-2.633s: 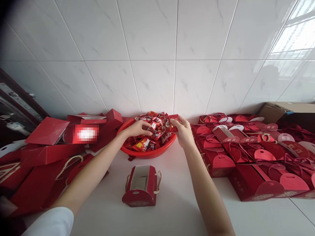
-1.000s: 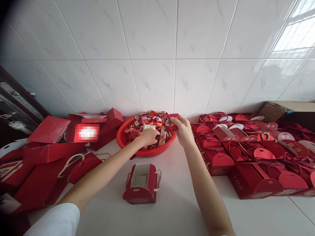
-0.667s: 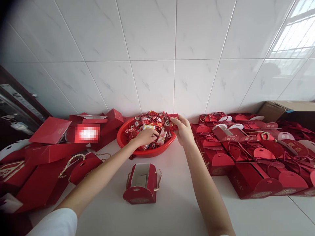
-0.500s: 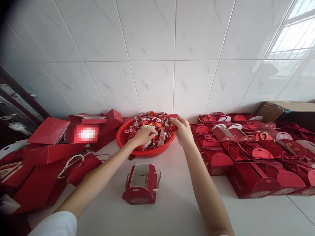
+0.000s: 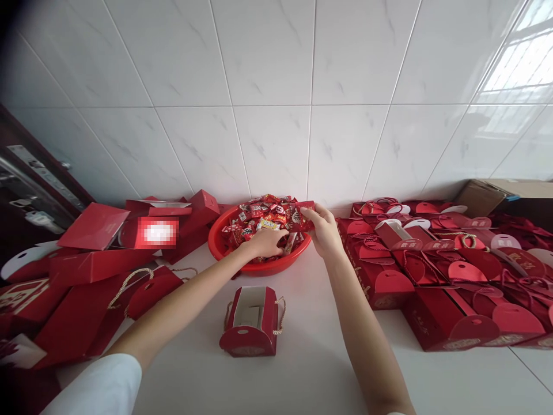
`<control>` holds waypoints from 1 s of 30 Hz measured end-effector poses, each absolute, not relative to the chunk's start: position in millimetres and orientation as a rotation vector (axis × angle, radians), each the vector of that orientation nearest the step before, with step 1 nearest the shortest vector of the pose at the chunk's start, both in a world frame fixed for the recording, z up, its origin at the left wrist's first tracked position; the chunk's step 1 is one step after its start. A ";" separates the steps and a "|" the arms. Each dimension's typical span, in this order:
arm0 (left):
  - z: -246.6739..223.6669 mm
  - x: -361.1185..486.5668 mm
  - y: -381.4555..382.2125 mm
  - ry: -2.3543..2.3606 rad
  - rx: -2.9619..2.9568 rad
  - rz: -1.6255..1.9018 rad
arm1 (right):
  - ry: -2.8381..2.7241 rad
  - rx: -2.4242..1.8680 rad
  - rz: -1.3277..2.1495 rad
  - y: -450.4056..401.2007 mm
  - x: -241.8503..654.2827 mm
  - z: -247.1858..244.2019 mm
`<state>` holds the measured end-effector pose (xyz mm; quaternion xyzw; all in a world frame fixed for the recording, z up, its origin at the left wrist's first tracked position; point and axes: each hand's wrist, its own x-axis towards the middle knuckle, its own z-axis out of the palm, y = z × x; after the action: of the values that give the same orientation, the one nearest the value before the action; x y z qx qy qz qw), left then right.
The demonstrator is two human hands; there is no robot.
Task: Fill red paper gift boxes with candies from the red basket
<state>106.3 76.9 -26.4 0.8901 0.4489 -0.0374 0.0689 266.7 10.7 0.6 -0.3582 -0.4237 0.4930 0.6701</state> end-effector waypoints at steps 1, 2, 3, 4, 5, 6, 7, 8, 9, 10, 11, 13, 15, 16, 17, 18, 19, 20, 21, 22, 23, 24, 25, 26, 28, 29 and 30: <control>-26.9 109.6 75.4 1.366 2.681 -0.131 | -0.958 -0.805 1.114 10.6 266.6 0.7; -27.5 111.8 74.4 1.375 2.680 -0.133 | -0.956 -0.802 1.116 10.4 266.4 0.8; -28.1 113.0 74.0 1.380 2.677 -0.125 | -0.951 -0.801 1.118 10.2 266.3 0.9; -28.8 112.9 74.3 1.382 2.672 -0.109 | -0.944 -0.800 1.119 9.9 266.3 1.1; -29.3 111.7 75.1 1.375 2.663 -0.092 | -0.937 -0.801 1.119 9.8 266.4 1.3; -29.9 109.5 76.4 1.360 2.651 -0.072 | -0.933 -0.804 1.119 9.6 266.6 1.5; -30.3 106.3 77.7 1.339 2.630 -0.046 | -0.930 -0.808 1.119 9.6 266.9 1.5; -30.6 102.2 78.8 1.310 2.599 -0.007 | -0.928 -0.811 1.119 9.6 267.2 1.5; -30.8 97.4 79.5 1.275 2.561 0.055 | -0.926 -0.813 1.119 9.7 267.6 1.4; -30.8 92.0 79.6 1.237 2.518 0.140 | -0.925 -0.812 1.119 9.9 268.0 1.3; -30.6 86.2 79.1 1.199 2.470 0.239 | -0.926 -0.809 1.119 10.1 268.3 1.1; -29.8 74.0 76.6 1.133 2.371 0.446 | -0.931 -0.803 1.118 10.5 268.4 0.7; -29.0 62.7 72.8 1.103 2.274 0.633 | -0.939 -0.799 1.119 10.8 267.7 0.4; -28.7 57.8 70.9 1.100 2.224 0.703 | -0.942 -0.799 1.122 10.8 267.0 0.3; -28.6 53.4 69.0 1.102 2.177 0.761 | -0.945 -0.799 1.128 10.7 266.2 0.3; -28.6 49.6 67.1 1.107 2.138 0.804 | -0.946 -0.799 1.136 10.6 265.3 0.3; -28.5 46.3 65.3 1.115 2.113 0.831 | -0.946 -0.798 1.147 10.3 264.3 0.3; -28.2 43.3 63.6 1.127 2.106 0.846 | -0.947 -0.796 1.157 9.9 263.4 0.4; -27.6 40.6 62.2 1.143 2.115 0.853 | -0.950 -0.793 1.167 9.5 262.6 0.6; -26.5 38.1 61.2 1.163 2.138 0.856 | -0.954 -0.792 1.171 9.0 261.9 0.8; -25.0 35.9 61.0 1.185 2.170 0.847 | -0.958 -0.793 1.172 8.6 261.4 1.0; -22.9 34.4 61.7 1.210 2.203 0.832 | -0.962 -0.796 1.171 8.2 261.1 1.2; -20.4 33.6 63.6 1.236 2.235 0.817 | -0.964 -0.800 1.167 8.0 260.9 1.3; -17.6 34.1 67.0 1.261 2.265 0.806 | -0.963 -0.805 1.162 7.9 260.7 1.4; -11.9 39.6 78.1 1.305 2.321 0.790 | -0.949 -0.813 1.156 8.1 260.5 1.6; -9.6 44.7 85.5 1.323 2.344 0.781 | -0.941 -0.815 1.157 8.3 260.4 1.6; -8.0 51.1 93.5 1.342 2.363 0.752 | -0.933 -0.818 1.159 8.4 260.1 1.6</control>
<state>51.1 93.5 -8.0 0.8273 0.4696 0.2633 0.1604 260.1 8.4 1.6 -0.3614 -0.4123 0.5124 0.6609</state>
